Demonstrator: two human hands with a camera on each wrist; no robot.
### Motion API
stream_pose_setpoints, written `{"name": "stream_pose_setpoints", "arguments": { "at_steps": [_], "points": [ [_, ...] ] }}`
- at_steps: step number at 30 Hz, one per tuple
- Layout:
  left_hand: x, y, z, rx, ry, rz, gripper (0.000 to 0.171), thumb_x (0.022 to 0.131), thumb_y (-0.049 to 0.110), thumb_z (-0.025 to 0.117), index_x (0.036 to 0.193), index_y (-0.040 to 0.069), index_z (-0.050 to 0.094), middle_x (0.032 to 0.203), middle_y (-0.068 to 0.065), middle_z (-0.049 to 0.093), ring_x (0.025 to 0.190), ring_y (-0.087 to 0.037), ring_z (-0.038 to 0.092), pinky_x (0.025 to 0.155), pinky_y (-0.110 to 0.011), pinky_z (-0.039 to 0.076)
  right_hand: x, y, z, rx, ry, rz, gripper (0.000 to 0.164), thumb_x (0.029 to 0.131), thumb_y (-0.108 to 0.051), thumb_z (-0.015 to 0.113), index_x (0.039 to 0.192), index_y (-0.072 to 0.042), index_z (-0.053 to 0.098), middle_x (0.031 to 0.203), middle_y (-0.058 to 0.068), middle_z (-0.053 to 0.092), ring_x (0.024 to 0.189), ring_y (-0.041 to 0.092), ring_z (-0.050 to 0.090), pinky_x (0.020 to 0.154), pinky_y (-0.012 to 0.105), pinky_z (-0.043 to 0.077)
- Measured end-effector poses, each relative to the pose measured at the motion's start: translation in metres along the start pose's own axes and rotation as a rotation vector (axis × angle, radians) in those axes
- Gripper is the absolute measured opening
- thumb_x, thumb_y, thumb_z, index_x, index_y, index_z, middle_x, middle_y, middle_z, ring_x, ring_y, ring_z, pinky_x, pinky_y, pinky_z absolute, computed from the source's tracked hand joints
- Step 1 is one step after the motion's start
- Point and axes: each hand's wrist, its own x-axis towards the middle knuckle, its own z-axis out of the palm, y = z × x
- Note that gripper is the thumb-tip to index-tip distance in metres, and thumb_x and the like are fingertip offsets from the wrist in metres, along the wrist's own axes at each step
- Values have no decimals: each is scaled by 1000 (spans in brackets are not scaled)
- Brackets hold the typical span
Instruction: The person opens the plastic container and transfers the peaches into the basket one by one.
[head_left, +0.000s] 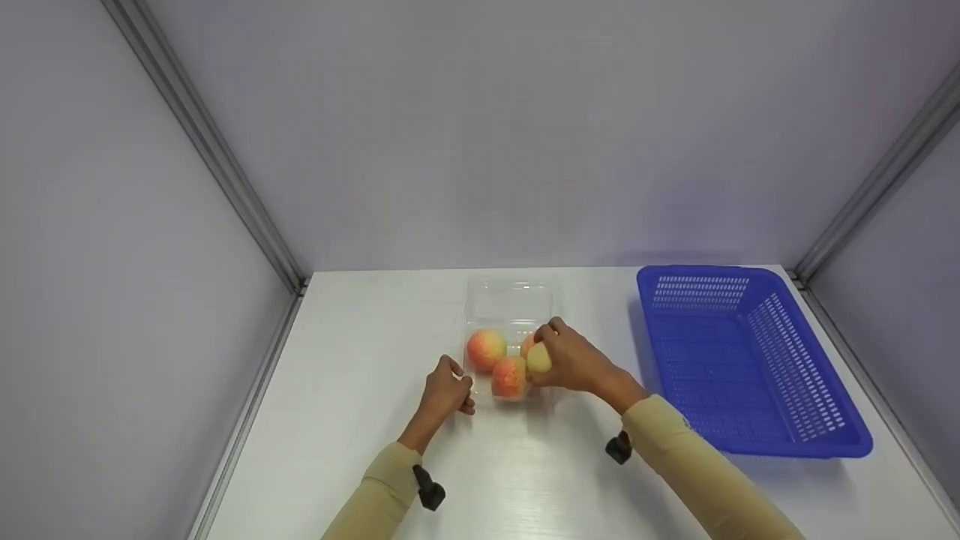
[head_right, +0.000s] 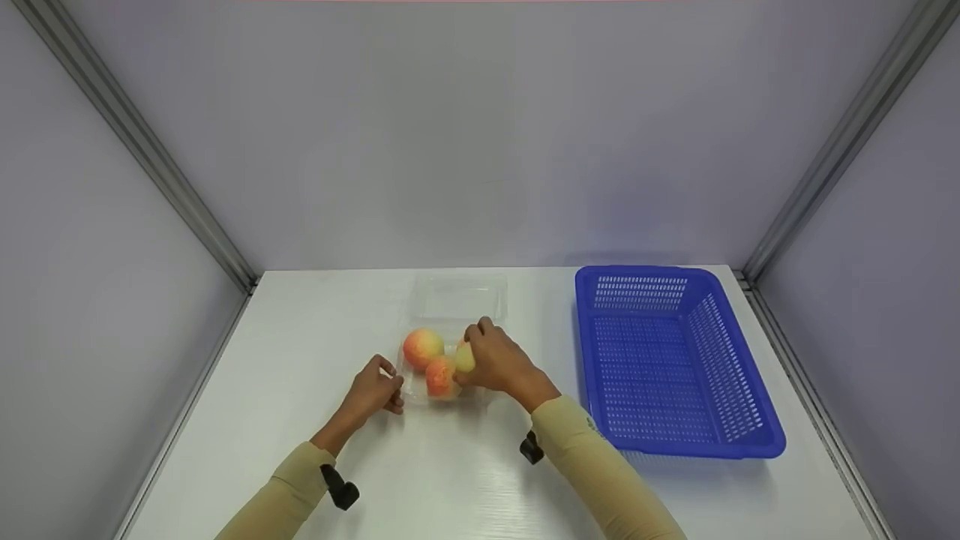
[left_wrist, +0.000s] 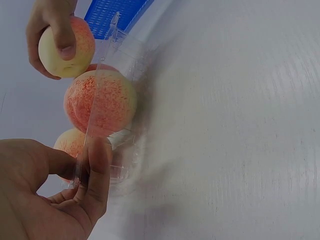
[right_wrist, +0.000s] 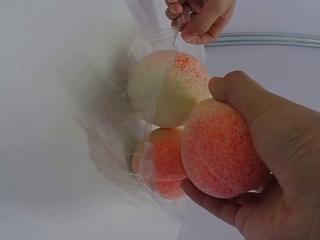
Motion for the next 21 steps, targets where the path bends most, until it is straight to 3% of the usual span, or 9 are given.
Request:
{"name": "stream_pose_setpoints", "arguments": {
  "at_steps": [9, 17, 21],
  "points": [
    [-1, 2, 0, 1, 6, -17, 14, 99, 3, 54, 110, -1, 47, 68, -7, 60, 49, -12, 63, 61, -41, 68, 0, -1, -7, 31, -20, 29, 60, 82, -30, 91, 126, -5, 59, 123, 15, 63, 98, 26, 63, 83, 43, 62],
    [-1, 0, -1, -14, 2, 19, 15, 97, 3, 53, 110, -2, 47, 70, -9, 61, 50, -12, 63, 55, -34, 66, -2, -1, -13, 31, -7, 30, 62, 81, -28, 88, 131, -2, 61, 122, 17, 67, 104, 32, 65, 89, 49, 62],
    [-2, 0, -1, -19, -7, 20, 16, 98, 4, 53, 111, -3, 47, 70, -8, 60, 50, -12, 63, 56, -33, 65, -2, 0, -16, 16, 18, -4, 62, 81, -26, 89, 131, -1, 62, 121, 19, 67, 103, 33, 65, 86, 50, 61]
  ]
}}
